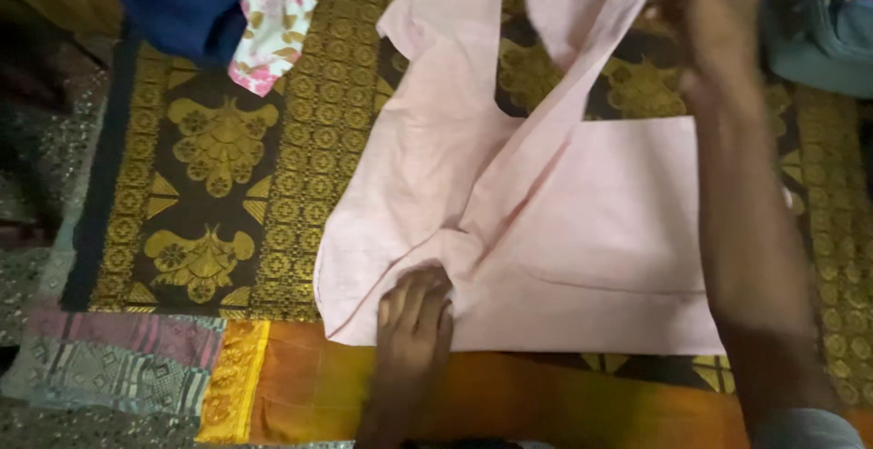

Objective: The person buttons a pink long-sleeved shirt and folds it on a patterned mat.

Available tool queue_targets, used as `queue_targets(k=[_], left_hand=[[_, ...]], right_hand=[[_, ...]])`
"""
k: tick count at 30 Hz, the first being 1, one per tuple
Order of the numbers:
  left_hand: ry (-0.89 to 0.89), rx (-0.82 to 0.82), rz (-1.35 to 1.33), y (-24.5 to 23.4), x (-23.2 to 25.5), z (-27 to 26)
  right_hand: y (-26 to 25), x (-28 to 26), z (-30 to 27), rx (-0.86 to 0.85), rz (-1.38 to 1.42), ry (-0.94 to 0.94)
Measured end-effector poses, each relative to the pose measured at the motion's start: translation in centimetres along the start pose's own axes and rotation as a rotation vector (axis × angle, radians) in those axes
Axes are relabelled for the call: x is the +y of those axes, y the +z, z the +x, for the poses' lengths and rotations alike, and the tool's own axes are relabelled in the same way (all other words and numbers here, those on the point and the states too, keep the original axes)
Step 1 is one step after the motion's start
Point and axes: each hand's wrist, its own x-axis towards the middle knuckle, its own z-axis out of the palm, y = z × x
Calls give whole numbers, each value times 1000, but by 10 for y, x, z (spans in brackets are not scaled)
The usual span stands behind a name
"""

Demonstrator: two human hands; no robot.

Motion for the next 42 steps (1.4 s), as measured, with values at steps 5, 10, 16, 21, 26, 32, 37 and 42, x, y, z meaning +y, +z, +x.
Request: queue_targets(k=[5,10,16,21,26,32,37,42], left_hand=[[-29,28,28,-6,13,5],[-35,46,34,-5,15,5],[-27,107,295,-7,19,7],[-111,-64,333,-17,4,32],[-77,-71,333,-36,0,40],[-103,-24,343,-45,-16,27],[-151,-6,313,-51,-18,9],[-240,-17,408,-66,-8,-5]], right_hand=[[-60,-5,-29,52,208,-37],[-95,-16,-77,138,93,78],[-125,-18,-118,187,17,141],[-142,-19,-148,198,-16,170],[-146,-13,-159,177,-48,178],[-148,-5,-166,126,-133,188],[-153,4,-187,33,-295,236],[-153,16,-217,-120,-460,209]])
